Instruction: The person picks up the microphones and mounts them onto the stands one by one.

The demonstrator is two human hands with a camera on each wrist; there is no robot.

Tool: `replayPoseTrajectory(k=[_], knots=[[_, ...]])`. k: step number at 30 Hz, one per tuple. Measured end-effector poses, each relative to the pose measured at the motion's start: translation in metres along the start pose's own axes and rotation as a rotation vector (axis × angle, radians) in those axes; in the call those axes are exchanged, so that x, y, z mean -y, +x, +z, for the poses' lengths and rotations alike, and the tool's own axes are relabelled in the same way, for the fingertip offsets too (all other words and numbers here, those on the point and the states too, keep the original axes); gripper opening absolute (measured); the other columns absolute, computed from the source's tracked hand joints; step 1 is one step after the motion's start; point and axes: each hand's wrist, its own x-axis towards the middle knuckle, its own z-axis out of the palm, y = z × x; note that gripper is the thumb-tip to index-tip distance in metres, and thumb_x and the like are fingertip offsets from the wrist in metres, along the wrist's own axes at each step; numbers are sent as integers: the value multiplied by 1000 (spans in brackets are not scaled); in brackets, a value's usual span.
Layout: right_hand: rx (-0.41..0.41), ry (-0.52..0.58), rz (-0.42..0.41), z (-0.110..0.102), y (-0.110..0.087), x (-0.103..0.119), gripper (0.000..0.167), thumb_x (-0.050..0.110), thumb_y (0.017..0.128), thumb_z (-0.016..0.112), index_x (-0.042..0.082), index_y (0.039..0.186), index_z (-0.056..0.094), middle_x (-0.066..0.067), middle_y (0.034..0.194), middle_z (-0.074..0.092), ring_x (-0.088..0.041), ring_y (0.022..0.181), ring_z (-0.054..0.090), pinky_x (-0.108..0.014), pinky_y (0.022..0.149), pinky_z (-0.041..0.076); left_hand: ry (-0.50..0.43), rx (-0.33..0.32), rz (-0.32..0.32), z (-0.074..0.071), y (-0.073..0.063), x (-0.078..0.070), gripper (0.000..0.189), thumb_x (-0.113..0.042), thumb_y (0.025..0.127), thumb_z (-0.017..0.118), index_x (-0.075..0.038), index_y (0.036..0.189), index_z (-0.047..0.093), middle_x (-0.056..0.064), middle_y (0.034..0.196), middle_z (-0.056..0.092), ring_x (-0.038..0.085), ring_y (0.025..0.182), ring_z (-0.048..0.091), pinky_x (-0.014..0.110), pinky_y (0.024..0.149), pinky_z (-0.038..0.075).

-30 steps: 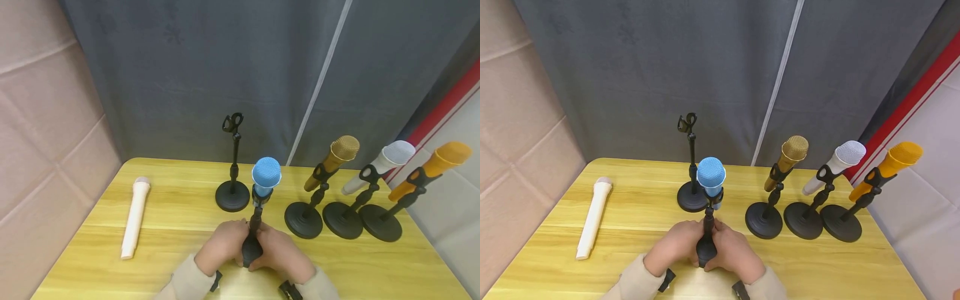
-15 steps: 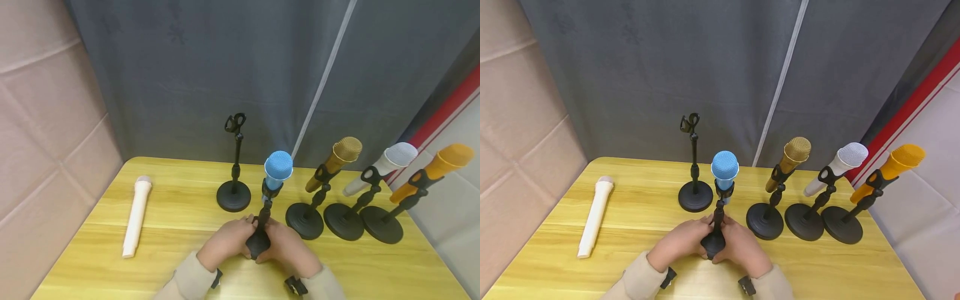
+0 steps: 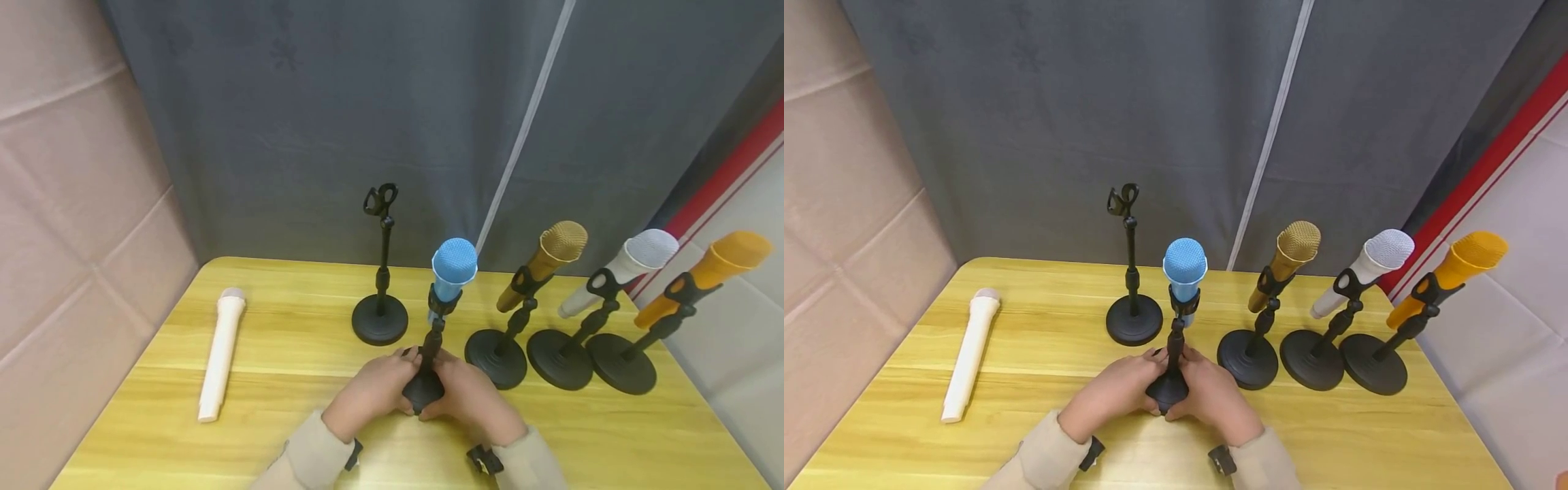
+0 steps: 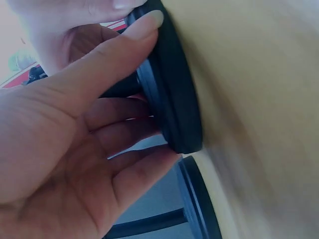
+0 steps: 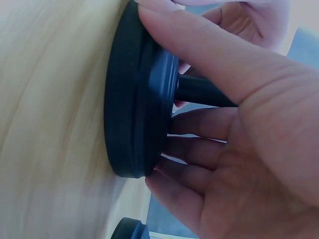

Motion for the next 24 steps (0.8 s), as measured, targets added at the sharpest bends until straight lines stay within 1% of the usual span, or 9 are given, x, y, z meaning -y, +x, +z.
replayPoseTrajectory(k=[4,7,13,20,24], knots=[[-4,10,1,0,1,-3,86,34,66,95,8,140,59,-14,146,57,-35,124,63,-56,101,52,-50,-8,-2,3,3,5,87,-33,72,92,-5,145,54,12,155,49,33,139,53,40,107,52],[-9,5,-5,0,1,-4,87,36,68,94,7,142,58,-15,148,55,-36,126,62,-55,101,52,-73,-6,-4,5,5,9,86,-33,73,91,-6,146,53,11,156,47,32,141,51,40,109,50],[-21,-7,-11,0,3,-6,86,36,68,94,6,141,58,-16,148,55,-36,125,63,-54,101,52,-84,4,-6,8,8,13,86,-34,75,89,-7,148,51,10,158,45,32,143,49,40,111,49],[-49,-32,-11,1,4,-7,84,35,68,94,8,139,60,-12,148,56,-33,125,63,-52,101,52,-76,-3,-11,8,10,14,86,-35,77,88,-6,149,50,10,158,45,30,143,48,39,111,49],[-57,-47,-19,0,3,-7,84,35,69,93,7,140,59,-13,150,54,-34,127,62,-52,101,52,-88,-5,-10,9,12,14,85,-35,79,86,-6,150,48,10,159,44,30,144,47,40,111,49]])
